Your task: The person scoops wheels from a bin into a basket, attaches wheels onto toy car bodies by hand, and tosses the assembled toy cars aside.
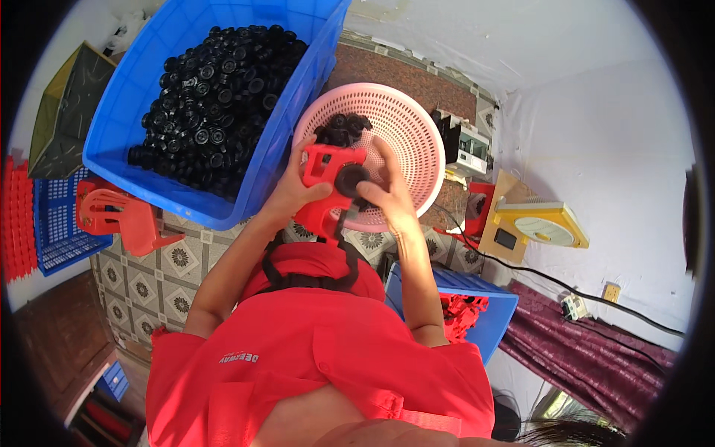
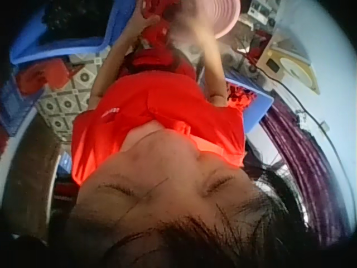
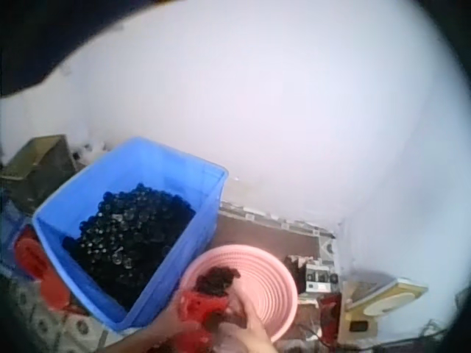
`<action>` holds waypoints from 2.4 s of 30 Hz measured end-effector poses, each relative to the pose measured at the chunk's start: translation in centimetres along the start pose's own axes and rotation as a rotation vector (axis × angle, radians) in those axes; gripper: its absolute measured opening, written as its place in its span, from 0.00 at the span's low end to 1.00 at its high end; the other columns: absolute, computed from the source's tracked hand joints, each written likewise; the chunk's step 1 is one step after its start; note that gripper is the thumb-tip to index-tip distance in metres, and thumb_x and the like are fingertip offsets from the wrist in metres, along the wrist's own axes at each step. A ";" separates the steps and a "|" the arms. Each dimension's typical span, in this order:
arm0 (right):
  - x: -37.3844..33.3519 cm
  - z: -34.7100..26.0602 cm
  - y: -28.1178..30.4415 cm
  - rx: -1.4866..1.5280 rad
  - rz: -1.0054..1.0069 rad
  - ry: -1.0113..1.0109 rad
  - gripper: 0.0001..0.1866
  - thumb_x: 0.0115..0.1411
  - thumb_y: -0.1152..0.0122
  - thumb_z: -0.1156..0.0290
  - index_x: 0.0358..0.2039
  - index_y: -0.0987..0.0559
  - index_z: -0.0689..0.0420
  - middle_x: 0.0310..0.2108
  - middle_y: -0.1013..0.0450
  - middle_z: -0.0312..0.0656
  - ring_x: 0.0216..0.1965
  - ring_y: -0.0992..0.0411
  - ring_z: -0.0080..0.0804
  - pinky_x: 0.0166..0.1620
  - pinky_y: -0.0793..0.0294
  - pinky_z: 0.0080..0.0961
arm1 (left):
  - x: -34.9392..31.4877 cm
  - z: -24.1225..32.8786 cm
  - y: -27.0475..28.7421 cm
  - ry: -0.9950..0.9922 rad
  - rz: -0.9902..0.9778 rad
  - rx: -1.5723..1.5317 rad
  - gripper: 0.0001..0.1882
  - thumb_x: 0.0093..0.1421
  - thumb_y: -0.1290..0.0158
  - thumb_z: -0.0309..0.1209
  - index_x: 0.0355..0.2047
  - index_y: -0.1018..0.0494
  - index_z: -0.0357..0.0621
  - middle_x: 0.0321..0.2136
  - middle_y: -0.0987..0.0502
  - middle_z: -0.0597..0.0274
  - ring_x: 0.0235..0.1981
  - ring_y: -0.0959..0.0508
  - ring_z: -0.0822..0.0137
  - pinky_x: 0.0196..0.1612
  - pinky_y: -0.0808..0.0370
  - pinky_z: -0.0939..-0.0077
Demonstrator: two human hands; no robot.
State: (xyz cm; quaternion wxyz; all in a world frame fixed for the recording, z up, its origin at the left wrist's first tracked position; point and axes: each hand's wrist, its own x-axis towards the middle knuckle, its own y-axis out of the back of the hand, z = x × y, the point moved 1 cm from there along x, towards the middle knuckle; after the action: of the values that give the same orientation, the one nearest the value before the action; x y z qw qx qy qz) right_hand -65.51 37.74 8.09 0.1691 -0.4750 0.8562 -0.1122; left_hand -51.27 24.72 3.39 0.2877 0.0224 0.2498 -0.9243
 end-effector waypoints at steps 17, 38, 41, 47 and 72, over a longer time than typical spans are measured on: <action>15.1 15.1 12.2 -1.229 0.102 0.594 0.25 0.47 0.43 0.81 0.49 0.25 0.56 0.43 0.24 0.43 0.40 0.28 0.48 0.46 0.28 0.38 | -2.6 -4.7 -0.9 0.207 0.331 0.113 0.44 0.49 0.35 0.31 0.62 0.48 0.46 0.52 0.33 0.57 0.52 0.30 0.65 0.55 0.31 0.70; -1.9 1.7 3.1 -0.141 0.088 0.120 0.15 0.57 0.44 0.84 0.46 0.25 0.63 0.36 0.25 0.34 0.34 0.29 0.16 0.38 0.31 0.12 | 3.9 0.1 -4.1 -0.074 0.369 0.026 0.45 0.51 0.35 0.30 0.62 0.52 0.44 0.51 0.32 0.55 0.50 0.27 0.64 0.51 0.25 0.70; -2.7 3.5 3.4 -0.519 0.146 0.123 0.15 0.55 0.40 0.82 0.44 0.24 0.61 0.31 0.26 0.33 0.33 0.30 0.17 0.39 0.31 0.14 | 3.7 -0.3 -4.4 -0.104 0.327 0.075 0.46 0.50 0.34 0.31 0.62 0.51 0.44 0.51 0.32 0.55 0.50 0.27 0.65 0.50 0.25 0.70; -2.9 4.3 1.3 -0.494 0.249 0.136 0.22 0.57 0.46 0.75 0.54 0.29 0.62 0.41 0.30 0.40 0.40 0.32 0.22 0.45 0.33 0.20 | 2.8 1.1 -4.0 0.123 0.219 -0.015 0.51 0.49 0.33 0.30 0.65 0.56 0.43 0.55 0.36 0.54 0.54 0.29 0.64 0.53 0.27 0.68; -4.6 -1.8 0.4 -0.859 -0.286 0.580 0.44 0.33 0.27 0.64 0.56 0.31 0.57 0.55 0.34 0.49 0.51 0.34 0.48 0.59 0.43 0.43 | -2.1 1.1 0.2 0.049 -0.199 -0.784 0.45 0.58 0.48 0.57 0.68 0.56 0.56 0.64 0.44 0.49 0.61 0.37 0.51 0.61 0.35 0.54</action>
State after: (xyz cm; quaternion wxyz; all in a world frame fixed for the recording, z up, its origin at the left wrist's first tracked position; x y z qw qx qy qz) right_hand -64.30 41.97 10.45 -0.3011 -0.5628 0.7633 0.0996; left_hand -49.36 25.17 4.64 0.1775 -0.0911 0.5909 -0.7817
